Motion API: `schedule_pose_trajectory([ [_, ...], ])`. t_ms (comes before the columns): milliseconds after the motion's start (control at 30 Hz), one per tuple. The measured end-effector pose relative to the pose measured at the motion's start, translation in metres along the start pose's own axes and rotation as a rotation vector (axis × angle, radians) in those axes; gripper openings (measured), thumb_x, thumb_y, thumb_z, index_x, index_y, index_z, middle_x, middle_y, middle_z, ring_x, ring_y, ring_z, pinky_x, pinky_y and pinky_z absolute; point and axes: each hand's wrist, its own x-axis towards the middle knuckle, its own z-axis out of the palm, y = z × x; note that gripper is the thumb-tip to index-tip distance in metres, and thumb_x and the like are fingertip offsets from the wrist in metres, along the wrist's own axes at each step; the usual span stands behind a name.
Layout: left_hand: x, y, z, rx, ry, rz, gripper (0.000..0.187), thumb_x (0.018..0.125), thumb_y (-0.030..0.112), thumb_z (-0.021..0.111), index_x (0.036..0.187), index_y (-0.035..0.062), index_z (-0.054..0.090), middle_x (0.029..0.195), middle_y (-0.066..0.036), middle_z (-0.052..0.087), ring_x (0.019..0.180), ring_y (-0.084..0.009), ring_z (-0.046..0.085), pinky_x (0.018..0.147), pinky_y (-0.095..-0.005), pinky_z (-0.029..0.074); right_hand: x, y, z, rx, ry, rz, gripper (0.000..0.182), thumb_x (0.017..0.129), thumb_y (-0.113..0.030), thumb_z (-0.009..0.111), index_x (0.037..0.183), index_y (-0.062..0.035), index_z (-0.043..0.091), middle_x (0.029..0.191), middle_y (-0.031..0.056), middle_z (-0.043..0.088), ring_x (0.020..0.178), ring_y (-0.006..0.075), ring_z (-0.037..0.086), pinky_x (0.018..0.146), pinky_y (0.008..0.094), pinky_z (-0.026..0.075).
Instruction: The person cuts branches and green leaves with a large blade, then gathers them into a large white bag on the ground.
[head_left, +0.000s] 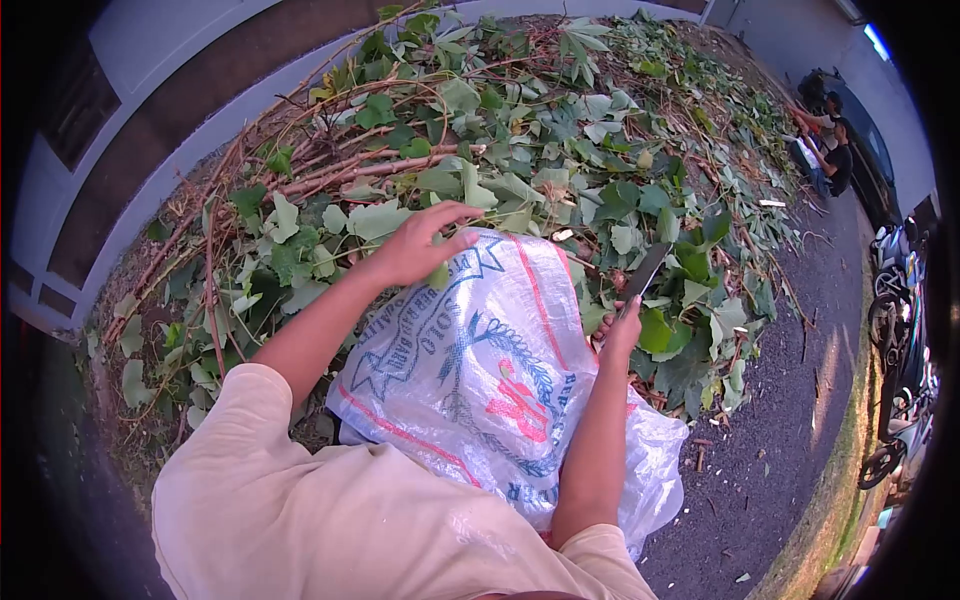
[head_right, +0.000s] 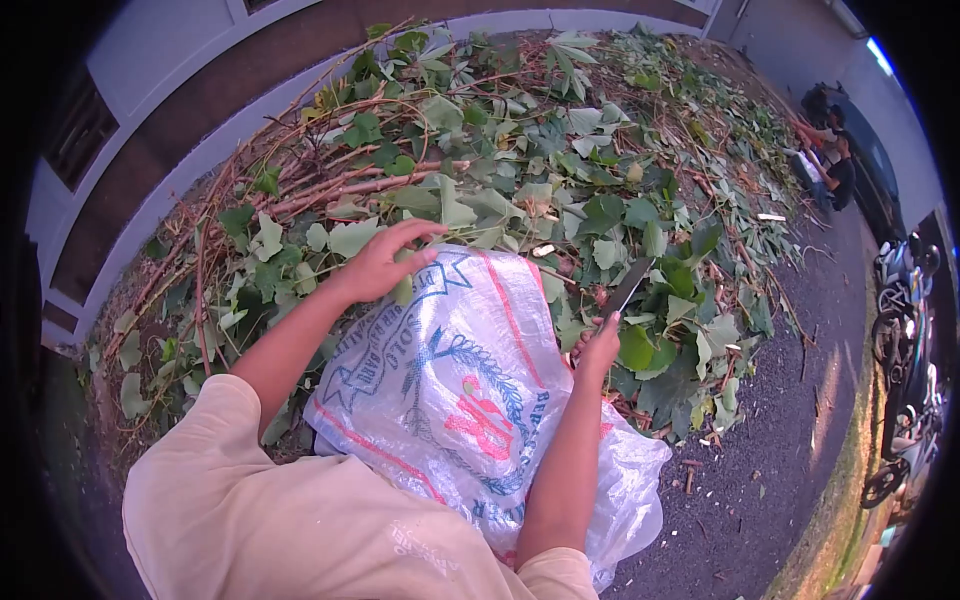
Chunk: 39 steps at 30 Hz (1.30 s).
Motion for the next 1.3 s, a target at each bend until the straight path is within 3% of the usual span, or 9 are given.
schedule_pose_trajectory([
  [100,-0.087,-0.037,0.051,0.014,0.149,-0.001,0.058,0.110,0.040,0.053,0.156,0.0047,0.051,0.159,-0.019,0.050,0.147,-0.0358,0.049,0.124,-0.0442,0.034,-0.005,-0.011,0.000,0.003,-0.056,-0.049,0.059,0.107,-0.064,0.047,0.106,-0.0061,0.055,0.063,0.0003,0.041,0.047,0.0123,0.037,0.044,0.0310,0.031],
  [267,-0.124,-0.077,0.054,-0.148,0.128,-0.410,0.052,0.114,0.035,0.044,0.155,0.0035,0.051,0.153,-0.022,0.055,0.147,-0.0347,0.048,0.122,-0.0412,0.036,-0.014,-0.022,-0.004,-0.031,-0.074,-0.093,0.058,0.107,-0.065,0.048,0.108,-0.0069,0.055,0.063,-0.0006,0.040,0.047,0.0117,0.037,0.045,0.0307,0.032],
  [367,-0.111,-0.070,0.039,0.331,0.295,-0.193,0.046,0.107,0.026,0.053,0.148,0.0047,0.056,0.143,-0.020,0.060,0.141,-0.0369,0.053,0.120,-0.0466,0.038,-0.019,-0.029,-0.007,-0.039,-0.086,-0.119,0.059,0.107,-0.064,0.048,0.108,-0.0064,0.055,0.063,-0.0001,0.040,0.047,0.0120,0.037,0.044,0.0312,0.032],
  [500,-0.049,0.010,0.006,0.155,0.402,0.194,0.042,0.103,0.018,0.055,0.143,0.0057,0.060,0.143,-0.020,0.061,0.139,-0.0357,0.055,0.118,-0.0447,0.040,-0.022,-0.032,-0.007,-0.028,-0.063,-0.165,0.057,0.110,-0.061,0.044,0.106,-0.0050,0.054,0.063,-0.0002,0.040,0.046,0.0114,0.037,0.043,0.0306,0.031],
  [600,0.022,0.024,0.009,-0.150,-0.118,0.346,0.042,0.106,0.025,0.054,0.143,0.0070,0.065,0.150,-0.018,0.060,0.145,-0.0303,0.051,0.121,-0.0428,0.039,-0.025,-0.036,-0.003,0.001,-0.101,-0.148,0.057,0.110,-0.061,0.044,0.105,-0.0054,0.054,0.062,-0.0004,0.039,0.045,0.0115,0.036,0.043,0.0305,0.031],
  [700,0.080,-0.028,0.044,-0.285,-0.667,0.097,0.047,0.106,0.039,0.060,0.129,0.0002,0.073,0.138,-0.019,0.070,0.123,-0.0244,0.068,0.108,-0.0373,0.052,-0.028,-0.034,-0.004,0.009,-0.125,-0.136,0.056,0.109,-0.061,0.045,0.103,-0.0066,0.055,0.060,-0.0007,0.039,0.045,0.0124,0.037,0.043,0.0314,0.031],
  [767,0.094,-0.065,0.053,-0.685,-0.914,-0.640,0.069,0.101,0.059,0.062,0.127,-0.0040,0.074,0.123,-0.016,0.077,0.100,-0.0186,0.077,0.093,-0.0340,0.060,-0.028,-0.032,-0.006,-0.012,-0.141,-0.092,0.058,0.106,-0.066,0.049,0.104,-0.0084,0.054,0.061,-0.0009,0.038,0.045,0.0126,0.036,0.043,0.0314,0.030],
  [1000,0.017,-0.053,0.029,-1.042,-0.573,-0.848,0.074,0.100,0.067,0.060,0.123,-0.0023,0.074,0.108,-0.013,0.080,0.086,-0.0220,0.078,0.082,-0.0359,0.063,-0.023,-0.027,-0.006,-0.009,-0.158,0.001,0.057,0.108,-0.063,0.046,0.106,-0.0069,0.054,0.061,0.0008,0.041,0.045,0.0131,0.038,0.043,0.0317,0.031],
  [1300,-0.055,0.032,0.023,-1.175,-0.333,-0.920,0.081,0.102,0.071,0.054,0.133,-0.0015,0.069,0.121,-0.016,0.077,0.105,-0.0261,0.073,0.100,-0.0395,0.056,-0.030,-0.017,-0.001,0.054,-0.136,0.062,0.055,0.107,-0.065,0.046,0.105,-0.0109,0.056,0.059,-0.0012,0.040,0.043,0.0107,0.034,0.042,0.0289,0.027],
])
